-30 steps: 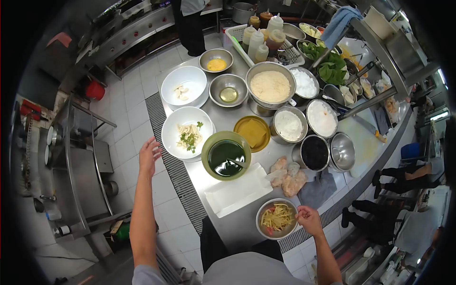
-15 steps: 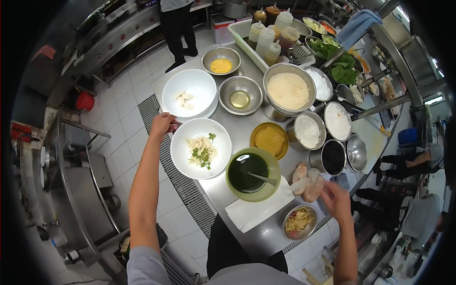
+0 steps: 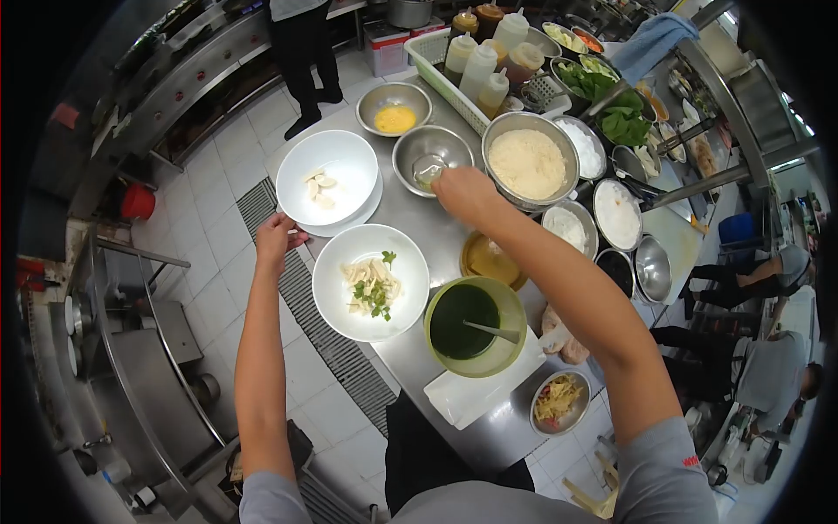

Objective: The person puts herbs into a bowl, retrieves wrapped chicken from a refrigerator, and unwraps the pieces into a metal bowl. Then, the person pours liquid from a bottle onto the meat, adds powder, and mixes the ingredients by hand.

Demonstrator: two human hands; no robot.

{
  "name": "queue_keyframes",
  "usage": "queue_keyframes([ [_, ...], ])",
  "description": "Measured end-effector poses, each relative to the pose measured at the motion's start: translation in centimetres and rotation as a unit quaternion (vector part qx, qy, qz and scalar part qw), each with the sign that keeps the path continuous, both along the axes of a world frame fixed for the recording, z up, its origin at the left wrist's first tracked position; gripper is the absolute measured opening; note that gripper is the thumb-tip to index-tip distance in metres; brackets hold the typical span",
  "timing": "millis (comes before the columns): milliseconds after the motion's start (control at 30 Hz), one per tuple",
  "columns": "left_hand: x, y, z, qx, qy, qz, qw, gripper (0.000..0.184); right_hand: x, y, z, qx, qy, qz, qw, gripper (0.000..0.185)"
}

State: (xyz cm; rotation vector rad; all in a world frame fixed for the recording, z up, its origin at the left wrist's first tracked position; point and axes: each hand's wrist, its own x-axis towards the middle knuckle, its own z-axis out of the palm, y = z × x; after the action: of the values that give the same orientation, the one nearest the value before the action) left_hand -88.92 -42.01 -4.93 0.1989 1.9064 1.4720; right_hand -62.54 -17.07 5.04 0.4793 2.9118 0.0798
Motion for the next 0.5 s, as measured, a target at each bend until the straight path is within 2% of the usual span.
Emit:
queue_keyframes([
  [133,2.8,-2.8,1.4,0.033,0.004,0.038,0.999,0.025,-1.0,0.7,0.5,0.012,0.017,-0.021,1.0,0.016],
  [200,5.0,-4.8,2.3,0.014,0.079,0.116,0.99,0.027,-1.2,0.9,0.8,0.005,0.014,-0.021,1.0,0.016],
  [300,9.3,-7.3,5.5,0.011,0.119,0.134,0.984,0.025,0.7,0.5,1.9,-0.01,0.032,0.003,0.999,0.015],
  [333,11.2,-7.7,7.7,0.017,0.139,0.082,0.987,0.024,1.8,-0.2,2.6,-0.019,0.054,0.029,0.998,0.016],
  [433,16.7,-6.9,13.2,0.058,0.22,-0.085,0.97,0.018,7.6,-2.2,4.1,-0.092,0.005,-0.061,0.994,0.02],
  [500,19.1,-4.7,16.9,0.076,0.361,-0.266,0.891,0.021,13.2,-2.5,2.5,-0.116,-0.003,-0.106,0.988,0.024],
])
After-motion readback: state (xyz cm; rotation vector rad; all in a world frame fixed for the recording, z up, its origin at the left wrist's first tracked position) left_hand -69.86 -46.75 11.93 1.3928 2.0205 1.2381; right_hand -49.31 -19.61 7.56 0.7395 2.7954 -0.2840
